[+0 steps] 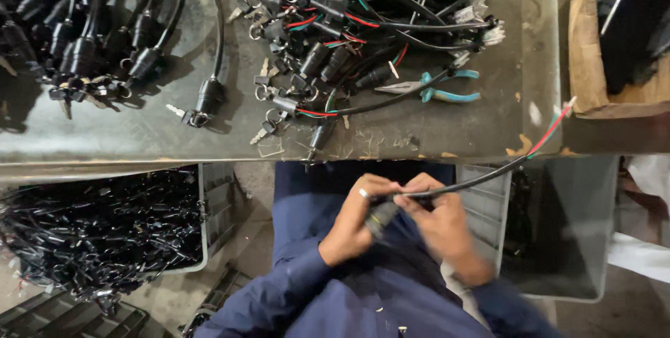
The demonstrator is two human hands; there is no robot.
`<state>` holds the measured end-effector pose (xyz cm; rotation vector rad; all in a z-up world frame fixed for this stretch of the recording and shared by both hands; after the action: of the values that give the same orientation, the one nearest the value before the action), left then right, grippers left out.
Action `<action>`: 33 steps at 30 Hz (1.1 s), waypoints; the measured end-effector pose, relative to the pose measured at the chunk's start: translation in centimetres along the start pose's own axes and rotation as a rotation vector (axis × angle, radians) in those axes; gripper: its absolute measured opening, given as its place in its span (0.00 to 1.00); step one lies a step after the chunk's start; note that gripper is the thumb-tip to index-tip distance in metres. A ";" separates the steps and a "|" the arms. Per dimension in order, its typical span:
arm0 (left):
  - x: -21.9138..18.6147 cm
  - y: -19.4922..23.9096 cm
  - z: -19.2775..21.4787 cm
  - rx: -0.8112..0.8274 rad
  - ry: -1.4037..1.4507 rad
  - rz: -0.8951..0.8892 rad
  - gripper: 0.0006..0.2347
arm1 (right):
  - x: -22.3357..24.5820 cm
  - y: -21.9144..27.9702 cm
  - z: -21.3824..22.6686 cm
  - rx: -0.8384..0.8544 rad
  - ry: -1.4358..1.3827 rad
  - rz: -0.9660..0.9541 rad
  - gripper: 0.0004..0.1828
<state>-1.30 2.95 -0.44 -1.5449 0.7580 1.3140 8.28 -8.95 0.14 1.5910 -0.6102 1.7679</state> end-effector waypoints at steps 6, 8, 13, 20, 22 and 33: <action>3.5 -0.2 0.5 -0.218 0.220 0.258 0.13 | -3.5 3.6 -2.9 -0.206 -0.528 -0.318 0.22; 4.5 0.0 0.8 -0.201 0.202 0.358 0.12 | -4.3 2.7 -2.0 -0.123 -0.910 -0.286 0.22; 5.1 -0.3 0.8 -0.208 0.254 0.467 0.13 | -6.1 2.2 -1.8 0.035 -0.668 -0.406 0.24; 3.4 -1.2 -0.7 -0.040 0.129 0.383 0.21 | -4.6 1.6 -0.3 0.098 -0.268 -0.084 0.20; 3.3 -0.7 -1.4 -0.046 0.193 0.393 0.19 | -4.0 1.1 1.0 0.057 -0.489 -0.050 0.17; 4.2 -3.4 -3.6 -0.361 0.773 0.337 0.17 | 4.2 -4.2 1.8 0.115 -0.313 0.154 0.23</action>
<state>4.14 1.36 -3.68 -2.3434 1.3573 1.1053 12.44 -6.74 4.18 1.9672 -0.8083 1.7003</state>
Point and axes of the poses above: each hand's wrist, its own y-axis away from the middle knuckle, its own z-axis out of the back of the hand, x = y × z, the point moved 6 cm from there along -y, towards the middle knuckle, and after that the axes turned 6 degrees about -y, right-handed, at the moved point
